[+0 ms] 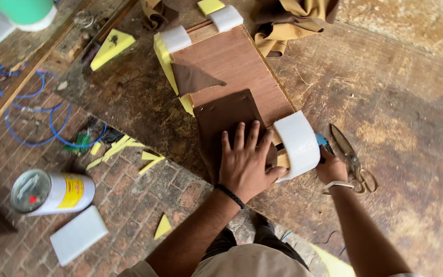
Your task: The person staples brown fabric onto a foam-covered wooden seat using a pneumatic staple gun. They smooth the fabric, fold edges, and trim excess material with scissors while working on a cluttered workshop table.
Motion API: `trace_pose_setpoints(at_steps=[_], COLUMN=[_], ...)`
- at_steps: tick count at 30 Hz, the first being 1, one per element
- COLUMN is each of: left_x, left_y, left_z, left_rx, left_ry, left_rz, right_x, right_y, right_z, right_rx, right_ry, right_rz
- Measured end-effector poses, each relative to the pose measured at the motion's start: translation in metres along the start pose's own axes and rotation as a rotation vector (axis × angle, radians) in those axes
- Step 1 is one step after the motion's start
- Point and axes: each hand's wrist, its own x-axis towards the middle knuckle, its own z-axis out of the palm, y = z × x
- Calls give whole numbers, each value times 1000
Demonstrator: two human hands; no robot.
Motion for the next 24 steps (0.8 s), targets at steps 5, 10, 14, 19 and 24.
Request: trace_pose_setpoints(at_steps=[5,10,14,19,24], left_x=[9,11,-14,-48,-48], left_y=[6,2,-2,-3,-33], left_z=[2,25,46,78,51], left_rx=[80,119,31,-1045,-843], left_ry=[-20,126,623,768,874], left_rz=[-65,-117,-352,-786,-854], right_x=[39,52,31,7,-27], right_y=[14,-27,-90,-126,-149], right_z=[7,-35,-69,-84,-62], right_rx=[-161,55,978,1158,1248], right_ry=[5,90,-344,-543,-520], right_rz=[-51,-326,-359,-561,-408])
